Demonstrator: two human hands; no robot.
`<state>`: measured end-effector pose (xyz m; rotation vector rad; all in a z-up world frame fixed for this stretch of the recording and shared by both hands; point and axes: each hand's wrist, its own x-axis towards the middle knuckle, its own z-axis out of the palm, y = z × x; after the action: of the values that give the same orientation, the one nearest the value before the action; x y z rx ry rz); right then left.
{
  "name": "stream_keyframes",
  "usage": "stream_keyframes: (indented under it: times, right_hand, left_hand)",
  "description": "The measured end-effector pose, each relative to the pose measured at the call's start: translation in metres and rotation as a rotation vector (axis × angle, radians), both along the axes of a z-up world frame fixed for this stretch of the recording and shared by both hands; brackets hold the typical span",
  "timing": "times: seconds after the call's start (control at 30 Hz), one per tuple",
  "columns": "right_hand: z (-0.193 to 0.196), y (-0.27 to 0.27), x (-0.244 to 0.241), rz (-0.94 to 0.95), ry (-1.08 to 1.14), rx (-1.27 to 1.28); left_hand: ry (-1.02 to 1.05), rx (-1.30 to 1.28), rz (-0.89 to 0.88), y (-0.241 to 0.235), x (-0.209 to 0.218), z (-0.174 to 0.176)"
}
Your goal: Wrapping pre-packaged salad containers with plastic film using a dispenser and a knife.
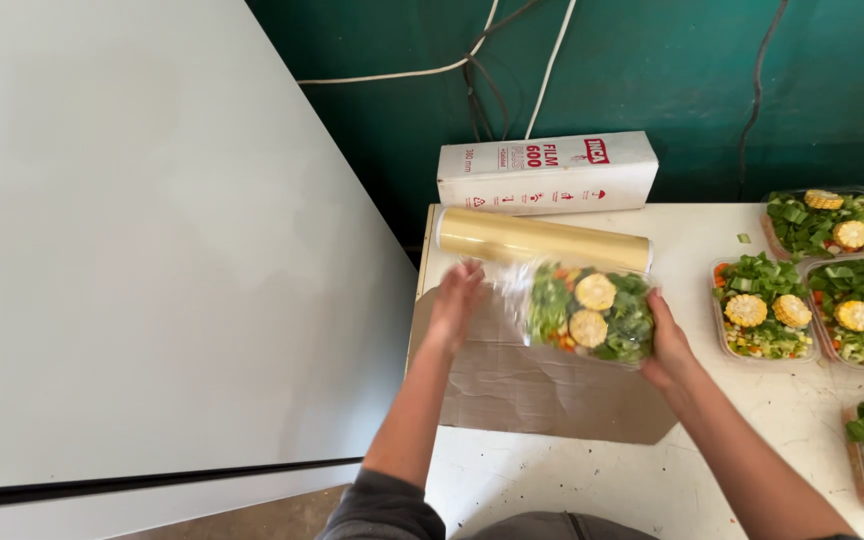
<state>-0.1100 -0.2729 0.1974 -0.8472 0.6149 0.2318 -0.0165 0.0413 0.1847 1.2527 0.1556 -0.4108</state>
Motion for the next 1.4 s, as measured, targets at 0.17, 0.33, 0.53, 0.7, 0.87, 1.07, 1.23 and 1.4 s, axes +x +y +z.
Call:
stream_keyframes:
  times: [0.17,0.33,0.53,0.7,0.87,1.07,1.23,1.4]
  right_hand:
    - [0.04,0.052,-0.034,-0.064,-0.168,0.174]
    - [0.017,0.078,-0.061,0.029,-0.337,0.244]
    - [-0.008,0.012,-0.001,0.429,-0.657,0.217]
    - [0.101,0.013,0.087,0.565,-0.605,-0.721]
    - [0.132,0.05,0.132,1.001,-0.536,-0.788]
    - [0.127,0.064,0.147,1.084,-0.492,-0.919]
    - [0.143,0.049,0.148,0.817,-0.528,-0.966]
    - [0.17,0.053,0.12,0.701,-0.521,-1.426]
  left_hand:
    - [-0.14,-0.27,-0.362,-0.042,-0.073,-0.058]
    - [-0.118,-0.716,-0.29,-0.059,-0.075,-0.059]
    - [0.027,-0.678,-0.309,0.003,-0.052,-0.103]
    - [0.072,-0.523,-0.542,0.027,-0.047,-0.117]
    - [0.106,-0.508,-0.569,0.019,-0.049,-0.1]
    - [0.166,-0.527,-0.677,0.02,-0.061,-0.077]
    - [0.233,-0.439,-0.726,0.021,-0.062,-0.092]
    - [0.174,-0.472,-0.706,0.022,-0.057,-0.08]
